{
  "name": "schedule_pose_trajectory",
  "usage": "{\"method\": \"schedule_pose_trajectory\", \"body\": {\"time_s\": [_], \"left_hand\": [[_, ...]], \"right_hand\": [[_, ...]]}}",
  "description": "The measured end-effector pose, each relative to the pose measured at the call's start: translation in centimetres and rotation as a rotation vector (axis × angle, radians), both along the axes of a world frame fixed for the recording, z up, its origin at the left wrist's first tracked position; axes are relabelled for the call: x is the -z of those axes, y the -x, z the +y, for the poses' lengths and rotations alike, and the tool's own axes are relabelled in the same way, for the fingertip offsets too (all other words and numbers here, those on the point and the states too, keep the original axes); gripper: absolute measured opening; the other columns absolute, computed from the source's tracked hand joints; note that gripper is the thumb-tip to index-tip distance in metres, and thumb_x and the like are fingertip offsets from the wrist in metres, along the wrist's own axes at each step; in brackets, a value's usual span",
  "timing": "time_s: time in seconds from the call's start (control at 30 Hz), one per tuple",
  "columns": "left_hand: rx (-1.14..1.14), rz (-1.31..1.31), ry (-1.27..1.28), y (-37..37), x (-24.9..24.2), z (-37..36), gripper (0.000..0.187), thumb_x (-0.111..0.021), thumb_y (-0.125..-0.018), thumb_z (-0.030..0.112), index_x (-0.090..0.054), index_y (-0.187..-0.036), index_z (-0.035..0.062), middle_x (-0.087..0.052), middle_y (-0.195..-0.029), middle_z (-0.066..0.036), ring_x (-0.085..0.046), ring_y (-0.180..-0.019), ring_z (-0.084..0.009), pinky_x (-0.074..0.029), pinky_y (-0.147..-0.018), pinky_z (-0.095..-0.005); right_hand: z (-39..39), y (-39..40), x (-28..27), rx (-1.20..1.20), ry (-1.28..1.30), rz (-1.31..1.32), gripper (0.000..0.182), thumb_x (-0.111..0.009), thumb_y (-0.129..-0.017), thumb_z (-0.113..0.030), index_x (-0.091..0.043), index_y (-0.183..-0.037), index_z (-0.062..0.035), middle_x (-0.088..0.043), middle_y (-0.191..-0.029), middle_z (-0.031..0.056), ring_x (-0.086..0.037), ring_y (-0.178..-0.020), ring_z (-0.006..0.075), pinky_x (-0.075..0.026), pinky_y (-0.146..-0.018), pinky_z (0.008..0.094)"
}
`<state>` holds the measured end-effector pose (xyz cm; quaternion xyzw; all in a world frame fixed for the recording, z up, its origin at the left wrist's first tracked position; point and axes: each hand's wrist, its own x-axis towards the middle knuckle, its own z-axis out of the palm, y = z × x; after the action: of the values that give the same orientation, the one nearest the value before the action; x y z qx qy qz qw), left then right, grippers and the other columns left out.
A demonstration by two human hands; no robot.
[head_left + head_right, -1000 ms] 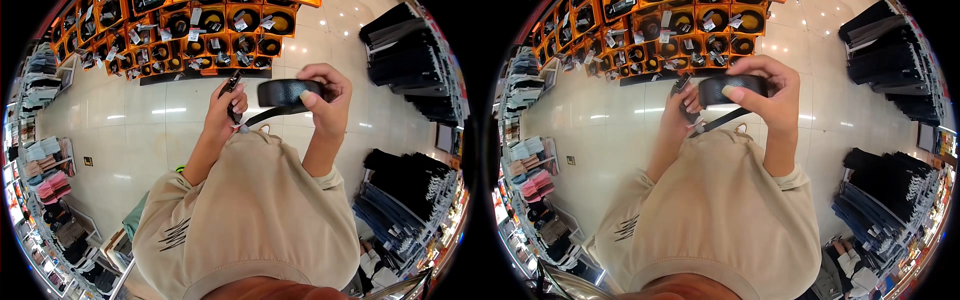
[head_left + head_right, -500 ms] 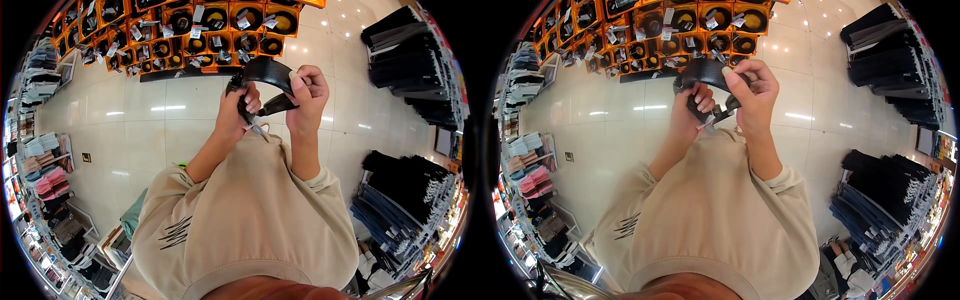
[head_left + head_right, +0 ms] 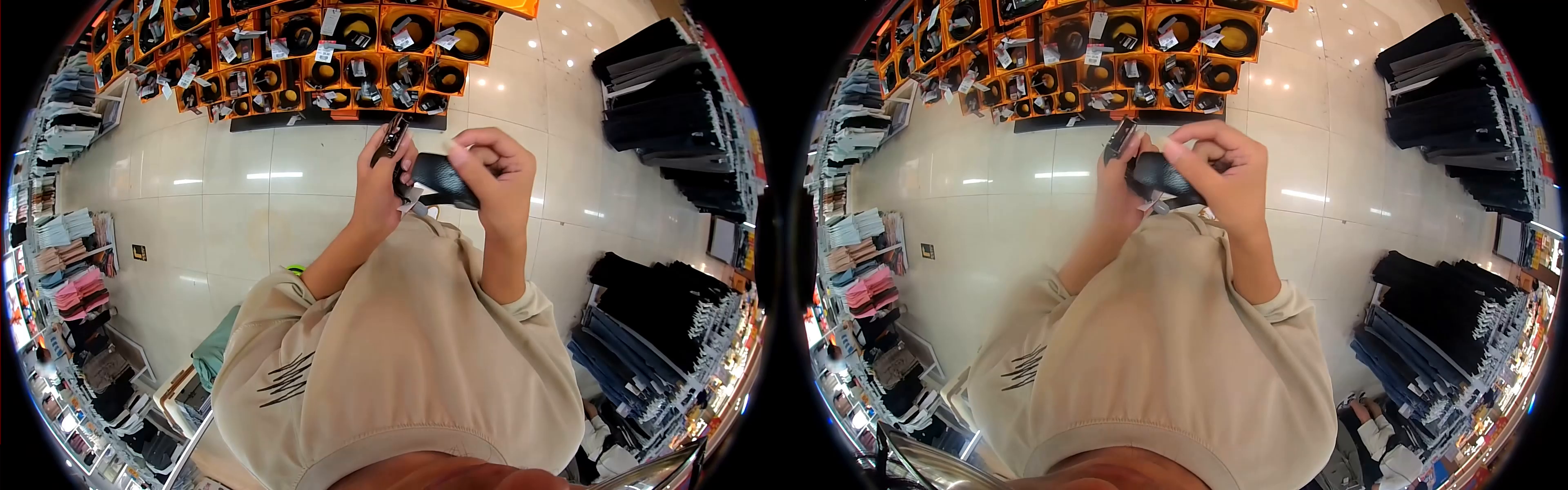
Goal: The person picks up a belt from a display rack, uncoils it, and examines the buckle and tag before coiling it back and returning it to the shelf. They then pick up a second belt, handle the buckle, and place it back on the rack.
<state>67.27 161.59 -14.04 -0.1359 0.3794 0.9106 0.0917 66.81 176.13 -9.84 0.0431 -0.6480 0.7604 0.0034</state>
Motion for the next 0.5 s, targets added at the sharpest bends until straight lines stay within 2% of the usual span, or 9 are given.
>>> {"method": "schedule_pose_trajectory", "body": {"time_s": [0.07,0.17,0.2,0.3,0.33,0.4,0.5], "left_hand": [[0.018,0.061,-0.054,-0.1,0.5,-0.2,0.01,-0.052,-0.086,0.002,-0.046,-0.092,0.0067,-0.044,-0.073,0.002,-0.04,-0.062,-0.0067,-0.033,-0.054,-0.0213],[-0.078,-0.002,0.251,-0.8,-0.6,0.8,0.02,-0.053,-0.077,-0.009,-0.045,-0.09,0.0052,-0.05,-0.078,0.001,-0.046,-0.068,-0.0061,-0.036,-0.059,-0.0206],[0.027,0.255,0.46,-0.6,1.4,0.1,0.025,-0.058,-0.071,-0.012,-0.045,-0.086,0.0041,-0.054,-0.077,-0.001,-0.048,-0.07,-0.0061,-0.039,-0.06,-0.0213],[0.061,0.439,0.904,-0.6,1.5,-0.5,0.027,-0.06,-0.071,-0.012,-0.05,-0.091,0.0031,-0.057,-0.08,-0.003,-0.05,-0.072,-0.0081,-0.042,-0.064,-0.022],[0.039,0.447,0.942,-0.6,1.3,-0.6,0.027,-0.066,-0.071,-0.008,-0.05,-0.088,0.004,-0.055,-0.072,-0.003,-0.051,-0.069,-0.0088,-0.042,-0.062,-0.0232],[0.137,0.462,1.06,-0.4,0.2,-1.2,0.028,-0.07,-0.069,-0.006,-0.05,-0.087,0.0043,-0.056,-0.07,-0.005,-0.055,-0.064,-0.0141,-0.044,-0.06,-0.0259],[0.15,0.621,1.227,-0.4,0.1,-1.1,0.031,-0.074,-0.068,0.0,-0.049,-0.086,0.0044,-0.059,-0.07,-0.011,-0.059,-0.061,-0.0264,-0.045,-0.055,-0.0323]], "right_hand": [[0.0,0.1,-0.8,0.059,0.146,-0.033,0.012,-0.069,-0.085,-0.004,-0.063,-0.094,0.0009,-0.057,-0.059,-0.0043,-0.044,-0.053,-0.0021,-0.031,-0.048,0.0153],[0.1,0.3,-0.7,0.066,0.102,-0.05,0.013,-0.069,-0.086,-0.004,-0.061,-0.095,0.0006,-0.06,-0.061,-0.0015,-0.048,-0.055,-0.0017,-0.034,-0.05,0.0144],[-0.2,0.3,-0.8,0.061,0.095,-0.057,0.014,-0.068,-0.087,-0.005,-0.059,-0.097,0.0003,-0.058,-0.06,-0.0032,-0.045,-0.053,-0.0018,-0.031,-0.048,0.0148],[0.6,0.7,-1.0,0.039,0.003,-0.082,0.014,-0.065,-0.09,-0.01,-0.059,-0.099,-0.0007,-0.055,-0.054,-0.0049,-0.039,-0.05,-0.0014,-0.027,-0.047,0.0173],[1.2,1.1,-1.0,0.012,-0.131,-0.07,0.016,-0.064,-0.09,-0.011,-0.06,-0.101,-0.0014,-0.052,-0.051,-0.0039,-0.036,-0.049,0.0,-0.026,-0.046,0.0188],[2.5,1.7,-0.9,-0.04,-0.397,-0.051,0.018,-0.063,-0.091,-0.015,-0.06,-0.104,-0.0027,-0.048,-0.046,-0.0018,-0.032,-0.047,0.0027,-0.025,-0.046,0.0218],[2.6,1.8,-1.0,-0.072,-0.58,0.044,0.022,-0.062,-0.091,-0.019,-0.062,-0.109,-0.0054,-0.04,-0.043,0.0045,-0.03,-0.046,0.0076,-0.026,-0.045,0.0252]]}}
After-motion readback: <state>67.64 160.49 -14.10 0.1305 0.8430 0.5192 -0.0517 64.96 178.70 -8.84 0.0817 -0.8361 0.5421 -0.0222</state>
